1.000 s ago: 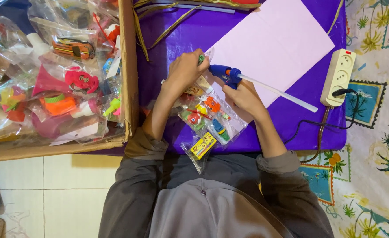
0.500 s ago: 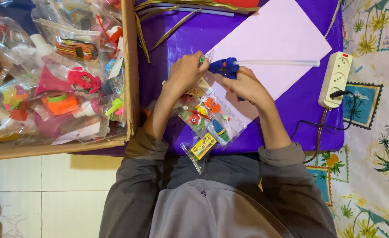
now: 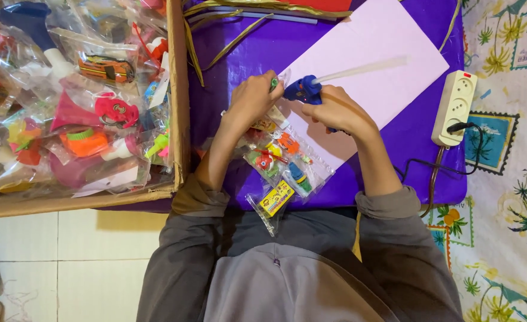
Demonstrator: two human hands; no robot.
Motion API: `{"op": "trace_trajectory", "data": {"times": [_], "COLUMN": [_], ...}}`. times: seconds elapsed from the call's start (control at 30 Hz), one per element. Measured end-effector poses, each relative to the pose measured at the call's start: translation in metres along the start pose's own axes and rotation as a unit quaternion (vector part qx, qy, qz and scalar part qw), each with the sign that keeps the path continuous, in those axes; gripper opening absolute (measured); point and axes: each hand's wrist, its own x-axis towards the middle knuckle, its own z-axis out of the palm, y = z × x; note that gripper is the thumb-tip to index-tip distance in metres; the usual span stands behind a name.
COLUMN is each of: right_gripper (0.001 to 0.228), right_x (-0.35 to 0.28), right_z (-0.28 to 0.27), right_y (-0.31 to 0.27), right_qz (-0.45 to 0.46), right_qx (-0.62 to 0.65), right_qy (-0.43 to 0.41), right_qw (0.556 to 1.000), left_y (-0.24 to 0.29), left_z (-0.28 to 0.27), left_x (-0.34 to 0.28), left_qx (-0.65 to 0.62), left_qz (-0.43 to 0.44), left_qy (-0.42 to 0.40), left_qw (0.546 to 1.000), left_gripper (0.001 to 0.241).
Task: The person is taking small toys in plastic packaging out of a cardboard box and using a hot glue gun to stick them onto a white sheet of paper.
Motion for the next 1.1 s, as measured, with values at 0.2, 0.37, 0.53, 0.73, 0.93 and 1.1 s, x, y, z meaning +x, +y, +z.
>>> {"op": "trace_trajectory", "data": {"times": [0.2, 0.37, 0.53, 0.73, 0.93, 1.1], "right_gripper": [0.021, 0.017, 0.022, 0.026, 0.026, 0.026], "right_x": [-0.027, -0.034, -0.020, 0.007, 0.004, -0.014], "right_z": [-0.010, -0.010, 0.006, 0.020, 0.026, 0.026], "right_y": [0.022, 0.059, 0.104, 0.154, 0.154, 0.127], "right_qz": [-0.042, -0.108, -0.140, -0.150, -0.180, -0.190], "right_qx": [0.170, 0.363, 0.464, 0.569, 0.564, 0.526], "right_qy": [0.039, 0.046, 0.003, -0.010, 0.015, 0.028], "right_qw": [0.984, 0.924, 0.875, 0.808, 0.806, 0.828], "left_y": [-0.010, -0.014, -0.021, -0.018, -0.023, -0.026], "left_z": [0.008, 0.027, 0.053, 0.069, 0.080, 0.084], "left_x": [0.004, 0.000, -0.001, -0.007, -0.002, -0.001], "left_qx": [0.014, 0.071, 0.157, 0.245, 0.259, 0.255], "left_qz": [0.006, 0.049, 0.073, 0.101, 0.109, 0.114], "left_qy": [-0.014, -0.031, -0.027, 0.034, 0.063, 0.034], "left_qw": [1.000, 0.996, 0.985, 0.964, 0.958, 0.960], "left_gripper": [0.044, 0.043, 0.047, 0.056, 0.062, 0.062]}}
